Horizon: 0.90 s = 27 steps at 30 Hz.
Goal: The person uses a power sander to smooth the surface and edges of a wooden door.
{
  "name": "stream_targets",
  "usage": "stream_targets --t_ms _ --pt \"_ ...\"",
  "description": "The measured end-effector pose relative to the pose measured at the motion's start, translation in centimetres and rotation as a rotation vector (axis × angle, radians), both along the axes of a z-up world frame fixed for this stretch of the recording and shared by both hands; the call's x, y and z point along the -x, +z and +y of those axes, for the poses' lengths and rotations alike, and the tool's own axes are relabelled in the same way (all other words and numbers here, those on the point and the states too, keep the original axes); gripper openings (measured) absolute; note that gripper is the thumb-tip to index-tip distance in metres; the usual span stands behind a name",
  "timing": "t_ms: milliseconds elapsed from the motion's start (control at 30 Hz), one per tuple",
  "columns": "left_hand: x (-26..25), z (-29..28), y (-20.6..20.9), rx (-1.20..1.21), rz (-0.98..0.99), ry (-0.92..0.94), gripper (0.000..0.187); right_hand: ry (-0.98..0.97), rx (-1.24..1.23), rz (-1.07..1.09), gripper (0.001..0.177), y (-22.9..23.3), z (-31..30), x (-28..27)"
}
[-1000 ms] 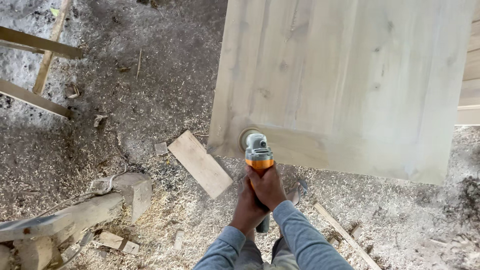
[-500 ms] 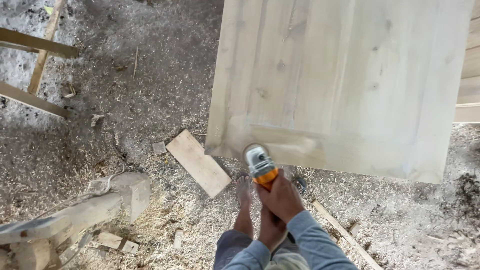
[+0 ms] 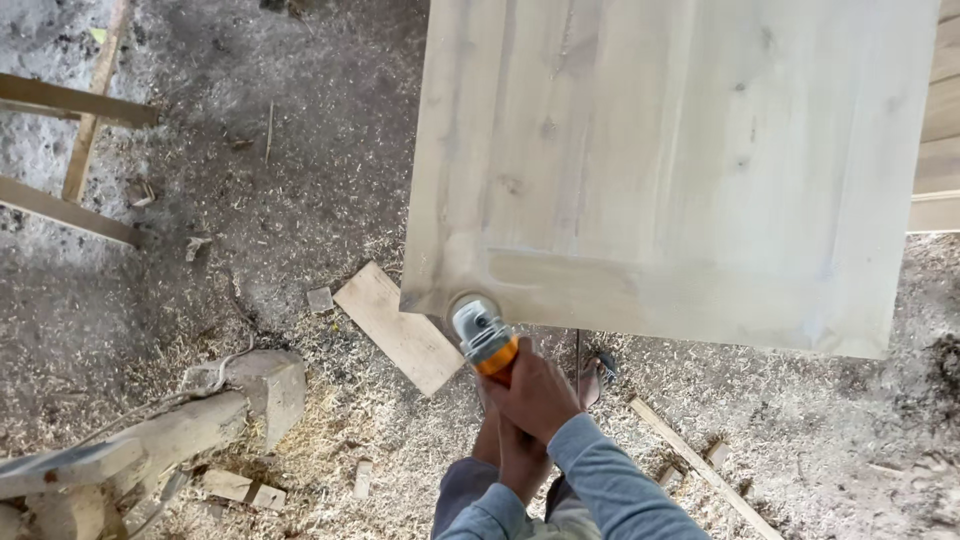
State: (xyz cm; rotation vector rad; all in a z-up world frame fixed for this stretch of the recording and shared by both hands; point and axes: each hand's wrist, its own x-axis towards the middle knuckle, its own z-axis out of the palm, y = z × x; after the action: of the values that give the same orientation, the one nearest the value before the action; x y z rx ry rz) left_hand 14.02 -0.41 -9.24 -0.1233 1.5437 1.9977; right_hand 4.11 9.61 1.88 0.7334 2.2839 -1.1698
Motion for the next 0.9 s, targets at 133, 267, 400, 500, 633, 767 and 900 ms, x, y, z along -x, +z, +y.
stream_targets --t_ms 133,267,400,500,633,767,900 --pt "-1.9 0.5 0.8 0.013 0.045 0.019 0.072 0.032 -0.031 -0.096 0.063 0.9 0.5 -0.8" --pt "-3.0 2.4 2.2 0.055 0.080 -0.037 0.067 -0.032 -0.023 -0.144 0.062 0.7 2.6 -2.4" --pt "-3.8 4.9 3.6 -0.085 -0.115 -0.071 0.069 -0.148 -0.082 -0.109 0.062 0.7 5.0 -4.8" --pt "-4.5 6.5 4.7 -0.031 -0.065 -0.162 0.066 -0.214 -0.105 -0.096 0.066 0.9 7.0 -6.4" --pt "-6.1 9.4 5.6 -0.074 -0.067 -0.193 0.071 -0.268 -0.126 -0.116 0.071 1.2 9.6 -8.8" --pt "-7.1 11.7 6.2 -0.093 -0.141 -0.309 0.073 -0.323 -0.139 -0.147 0.074 0.6 12.5 -11.6" --pt "-8.8 14.4 6.5 -0.140 -0.158 -0.394 0.070 -0.399 -0.142 -0.107 0.068 -0.2 15.2 -14.8"
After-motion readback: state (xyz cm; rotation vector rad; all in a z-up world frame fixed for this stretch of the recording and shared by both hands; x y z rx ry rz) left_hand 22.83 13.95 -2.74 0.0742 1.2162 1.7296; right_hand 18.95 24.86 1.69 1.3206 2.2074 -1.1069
